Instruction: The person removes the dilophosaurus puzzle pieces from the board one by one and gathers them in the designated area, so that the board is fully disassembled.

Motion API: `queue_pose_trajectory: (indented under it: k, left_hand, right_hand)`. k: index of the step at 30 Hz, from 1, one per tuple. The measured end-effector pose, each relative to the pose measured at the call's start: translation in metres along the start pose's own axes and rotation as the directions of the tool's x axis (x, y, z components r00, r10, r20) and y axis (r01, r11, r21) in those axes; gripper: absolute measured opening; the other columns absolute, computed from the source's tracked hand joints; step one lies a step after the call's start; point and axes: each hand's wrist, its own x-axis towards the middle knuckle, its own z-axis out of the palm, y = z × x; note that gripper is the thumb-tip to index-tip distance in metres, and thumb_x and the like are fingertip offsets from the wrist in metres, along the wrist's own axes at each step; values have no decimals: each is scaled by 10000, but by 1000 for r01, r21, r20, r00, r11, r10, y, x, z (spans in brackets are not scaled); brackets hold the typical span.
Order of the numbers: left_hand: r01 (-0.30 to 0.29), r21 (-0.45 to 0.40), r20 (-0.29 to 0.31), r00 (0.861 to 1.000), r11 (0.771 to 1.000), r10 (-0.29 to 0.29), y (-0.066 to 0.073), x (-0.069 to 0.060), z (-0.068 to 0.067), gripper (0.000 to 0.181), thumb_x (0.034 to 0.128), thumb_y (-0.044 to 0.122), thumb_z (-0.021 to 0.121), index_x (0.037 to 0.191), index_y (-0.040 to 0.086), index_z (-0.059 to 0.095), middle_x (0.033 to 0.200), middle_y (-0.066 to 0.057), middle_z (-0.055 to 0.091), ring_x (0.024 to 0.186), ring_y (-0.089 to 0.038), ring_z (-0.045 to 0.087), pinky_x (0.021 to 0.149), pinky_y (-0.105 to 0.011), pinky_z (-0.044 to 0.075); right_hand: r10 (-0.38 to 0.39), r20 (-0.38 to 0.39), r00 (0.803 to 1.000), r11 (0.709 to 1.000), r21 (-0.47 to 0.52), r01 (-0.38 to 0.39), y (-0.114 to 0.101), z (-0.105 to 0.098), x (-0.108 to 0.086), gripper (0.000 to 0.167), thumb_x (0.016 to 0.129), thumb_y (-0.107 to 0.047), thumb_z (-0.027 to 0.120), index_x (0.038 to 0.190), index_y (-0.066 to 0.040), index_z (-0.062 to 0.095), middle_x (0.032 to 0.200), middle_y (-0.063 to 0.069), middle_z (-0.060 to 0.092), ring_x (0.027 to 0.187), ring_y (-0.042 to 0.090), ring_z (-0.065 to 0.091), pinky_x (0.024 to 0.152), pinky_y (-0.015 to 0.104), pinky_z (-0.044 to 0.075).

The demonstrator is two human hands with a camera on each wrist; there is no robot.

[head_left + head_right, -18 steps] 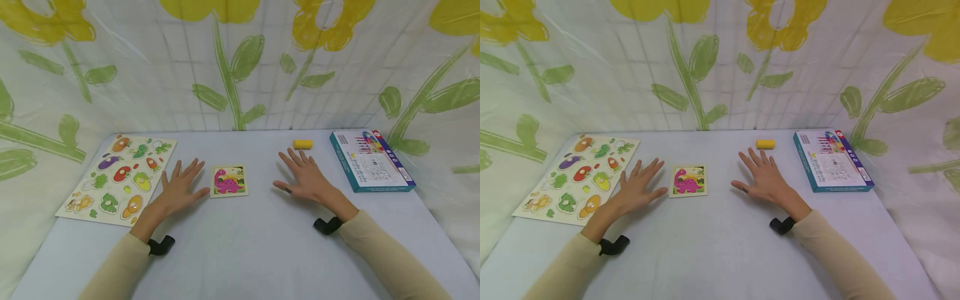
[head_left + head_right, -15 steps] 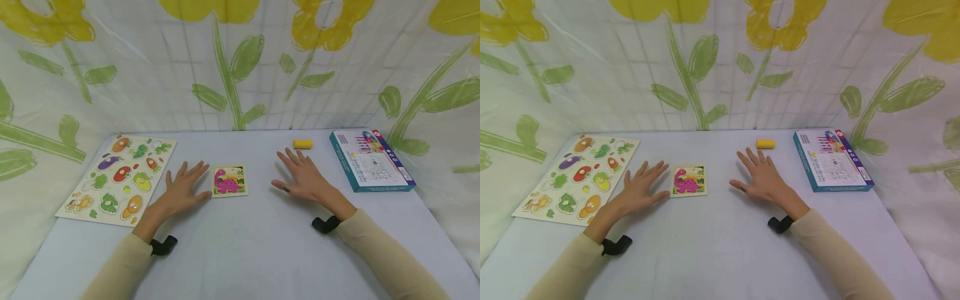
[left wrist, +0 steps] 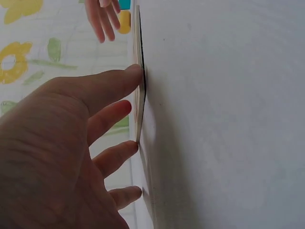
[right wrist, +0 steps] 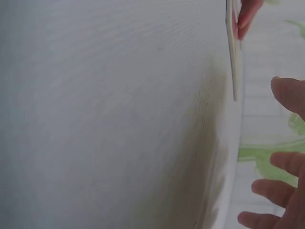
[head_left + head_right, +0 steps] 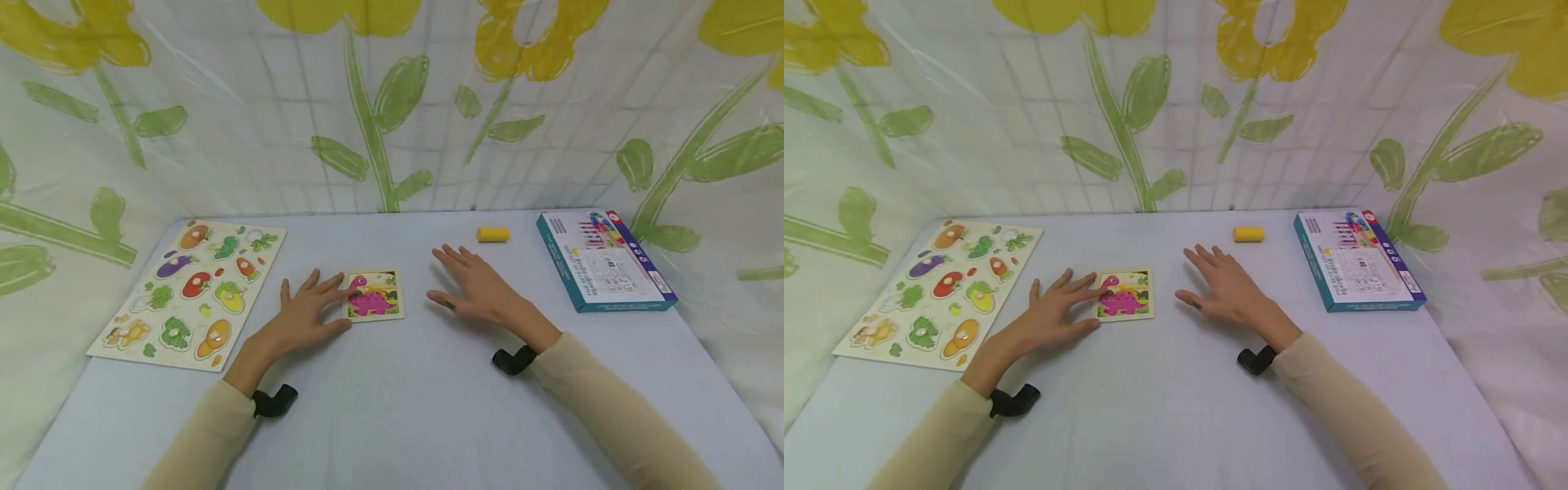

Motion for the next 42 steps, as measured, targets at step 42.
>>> queue_pose_trajectory:
  k: [42]
  left_hand:
    - [-22,68,7,1000,997,22,2,3,6,566,989,398,684,1533,283,581,1737,-130,329,1608,-588,114,1142,-914,49]
  right_hand:
    - [-302,9,953,950,-77,302,-74,32,83,425,1051,-303,652,1461,-192,657,1266,79,702,1147,244,651,988,431,564]
